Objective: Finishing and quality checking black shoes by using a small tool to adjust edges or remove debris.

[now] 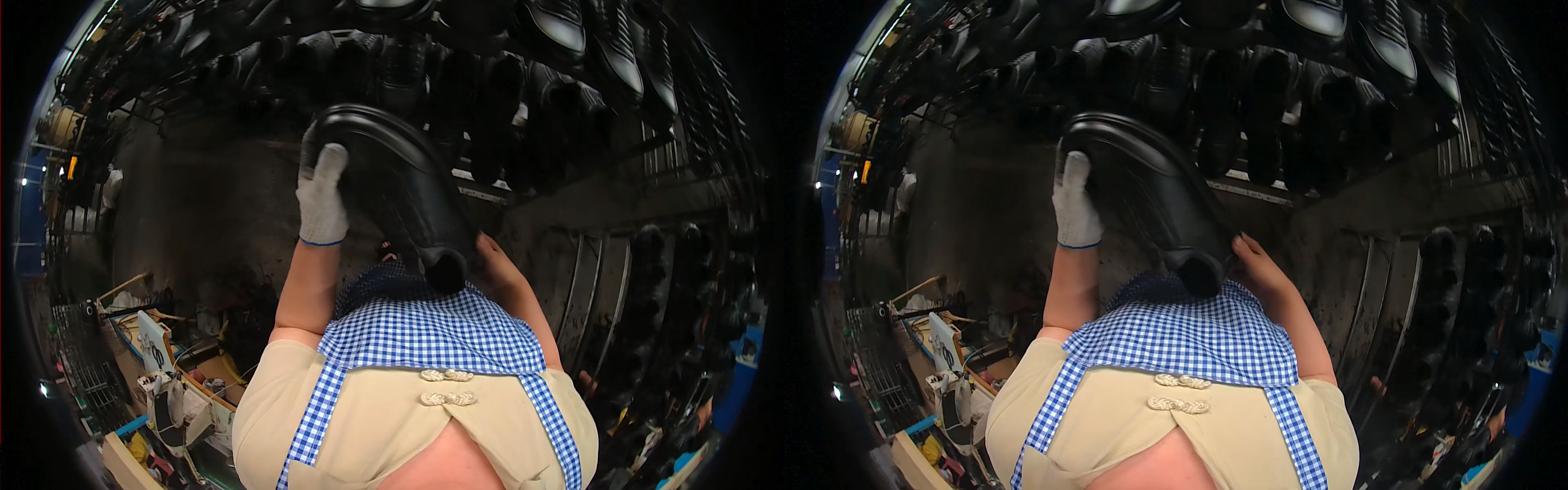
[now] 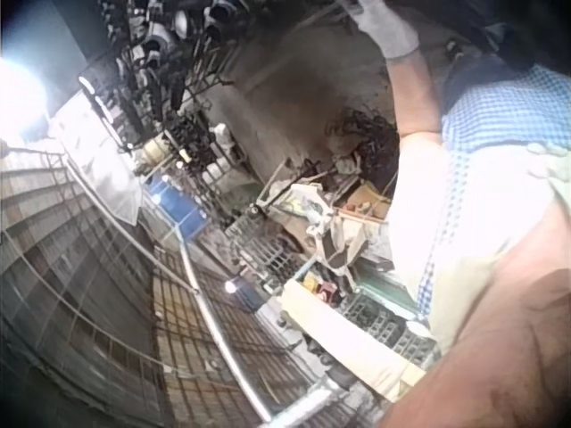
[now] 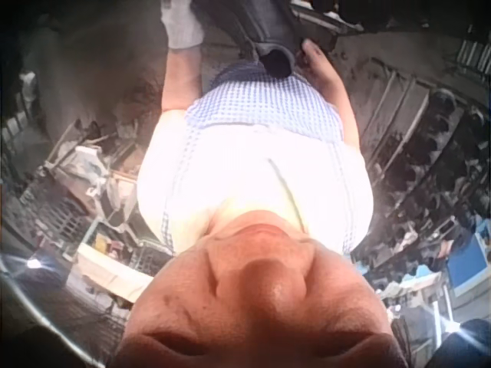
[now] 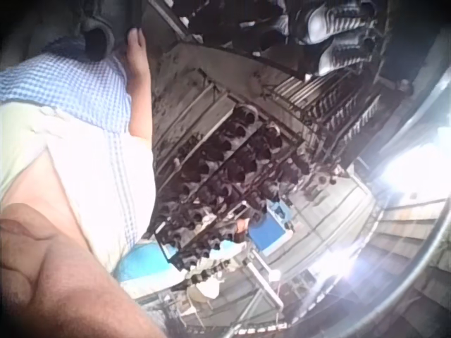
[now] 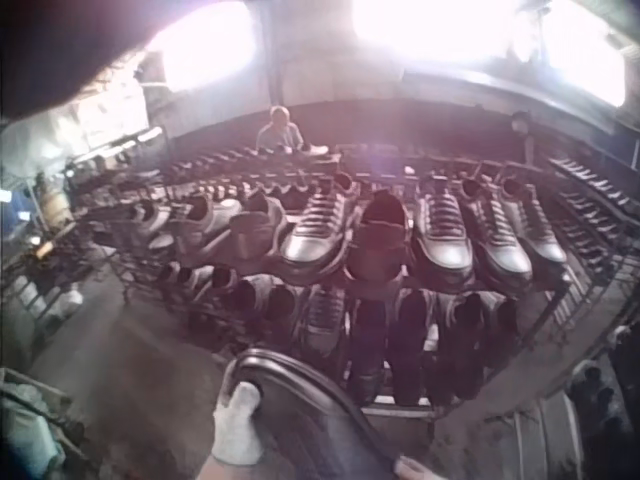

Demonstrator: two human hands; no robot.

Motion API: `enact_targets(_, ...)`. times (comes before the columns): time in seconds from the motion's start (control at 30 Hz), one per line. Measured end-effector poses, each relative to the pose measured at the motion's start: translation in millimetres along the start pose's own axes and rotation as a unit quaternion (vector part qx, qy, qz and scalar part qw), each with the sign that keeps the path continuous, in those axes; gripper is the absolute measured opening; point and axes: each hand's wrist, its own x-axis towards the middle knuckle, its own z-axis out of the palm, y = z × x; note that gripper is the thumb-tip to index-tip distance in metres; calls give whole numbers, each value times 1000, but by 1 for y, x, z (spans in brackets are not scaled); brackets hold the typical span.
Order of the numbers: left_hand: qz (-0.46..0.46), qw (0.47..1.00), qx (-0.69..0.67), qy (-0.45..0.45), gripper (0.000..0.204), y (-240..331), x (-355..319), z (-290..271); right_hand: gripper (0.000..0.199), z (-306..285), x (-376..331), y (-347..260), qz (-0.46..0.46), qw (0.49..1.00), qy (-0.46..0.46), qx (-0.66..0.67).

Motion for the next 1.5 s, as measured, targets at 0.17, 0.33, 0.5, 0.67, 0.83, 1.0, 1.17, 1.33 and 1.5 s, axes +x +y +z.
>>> enact_targets(0.17, 53, 976, 6, -211, 55, 14, 3, 17, 18, 6, -10, -50, -408, 869, 81, -268)
enact_targets(0.33, 68, 888, 235, -390, 64, 20, -12, 32, 27, 48, -46, -124, -589, 675, 8, -444)
enact_targets(0.5, 79, 865, 250, -428, 61, 17, -14, 40, 34, 48, -48, -141, -631, 572, -16, -524)
enact_targets(0.67, 96, 840, 259, -466, 59, 18, -18, 51, 24, 53, -72, -155, -604, 464, -29, -647)
enact_targets(0.83, 126, 819, 299, -474, 59, 9, -28, 53, 16, 67, -95, -166, -463, 369, -72, -802)
enact_targets(1.0, 67, 780, 351, -514, 59, 7, -35, 59, 18, 58, -85, -152, -418, 377, -87, -822)
enact_targets(1.17, 21, 796, 302, -524, 61, -6, -30, 52, 19, 25, -61, -143, -461, 682, -133, -552)
enact_targets(1.33, 13, 796, 295, -529, 61, -3, -26, 53, 11, -2, -48, -109, -465, 807, -96, -350)
enact_targets(1.5, -23, 855, 265, -446, 56, -1, -22, 35, 20, -13, -37, -71, -373, 837, 14, -399)
